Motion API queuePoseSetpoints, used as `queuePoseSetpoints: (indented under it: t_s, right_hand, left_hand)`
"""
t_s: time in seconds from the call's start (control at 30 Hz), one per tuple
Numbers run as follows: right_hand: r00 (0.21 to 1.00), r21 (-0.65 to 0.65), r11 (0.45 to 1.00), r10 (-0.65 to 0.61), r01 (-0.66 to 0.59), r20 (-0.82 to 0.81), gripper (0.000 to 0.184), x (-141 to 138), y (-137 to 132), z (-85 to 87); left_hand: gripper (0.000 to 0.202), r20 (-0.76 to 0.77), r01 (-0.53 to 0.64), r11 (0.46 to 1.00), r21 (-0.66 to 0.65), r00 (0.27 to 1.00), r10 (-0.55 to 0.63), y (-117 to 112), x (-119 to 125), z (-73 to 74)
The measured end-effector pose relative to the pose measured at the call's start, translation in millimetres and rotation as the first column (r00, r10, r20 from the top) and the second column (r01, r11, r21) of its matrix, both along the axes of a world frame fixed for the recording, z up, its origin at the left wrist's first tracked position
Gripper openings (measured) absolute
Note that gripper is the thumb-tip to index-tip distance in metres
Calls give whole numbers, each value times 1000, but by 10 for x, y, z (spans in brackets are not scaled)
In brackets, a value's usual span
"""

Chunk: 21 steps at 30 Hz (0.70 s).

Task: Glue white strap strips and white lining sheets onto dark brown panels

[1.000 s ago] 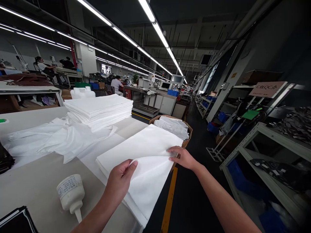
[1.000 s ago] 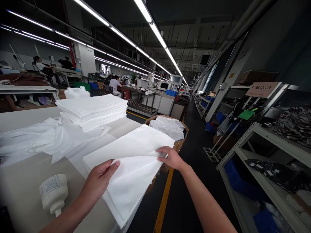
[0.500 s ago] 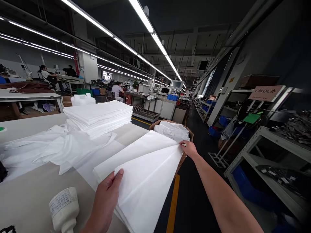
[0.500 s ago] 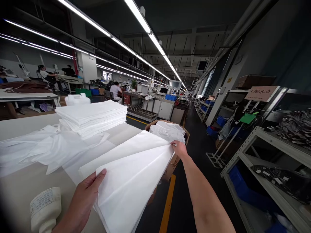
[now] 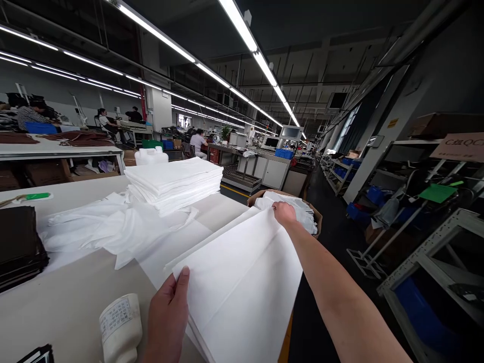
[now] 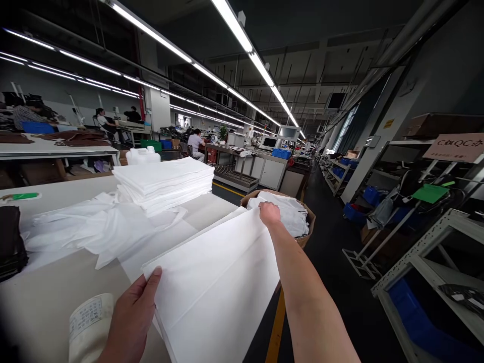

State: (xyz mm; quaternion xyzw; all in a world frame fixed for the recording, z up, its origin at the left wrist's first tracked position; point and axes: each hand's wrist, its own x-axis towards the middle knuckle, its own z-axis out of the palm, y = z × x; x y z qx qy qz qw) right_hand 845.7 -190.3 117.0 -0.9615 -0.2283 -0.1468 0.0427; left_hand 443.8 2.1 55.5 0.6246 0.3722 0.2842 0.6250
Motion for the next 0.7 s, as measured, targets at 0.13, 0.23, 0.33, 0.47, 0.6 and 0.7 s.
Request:
queuePoseSetpoints:
  t_s: [0.13, 0.23, 0.33, 0.47, 0.6, 0.7]
  right_hand:
    - [1000, -69, 997, 19, -18, 10, 29, 12, 362, -41]
    - [1000, -79, 997, 16, -16, 9, 29, 7, 549, -127]
    - [1000, -35, 999, -23, 23, 19, 37, -15, 643, -218]
    - [997, 60, 996, -64, 62, 35, 47, -118, 579, -273]
    - [998, 90, 994, 63, -62, -7, 43, -325, 319, -348]
    - [996, 141, 989, 63, -53, -66, 43, -463, 117, -426]
  left_hand:
    - [51, -117, -16, 1000, 16, 993, 18, 163, -6, 27]
    - [50, -169, 13, 999, 37, 986, -6, 185, -23, 49]
    - [49, -201, 62, 997, 36, 978, -53, 173, -35, 68]
    - [50, -244, 91, 995, 46, 967, -77, 205, -35, 76]
    - [48, -268, 150, 984, 98, 956, -119, 306, -15, 36]
    - [34, -283, 198, 975, 103, 945, -162, 367, 8, -8]
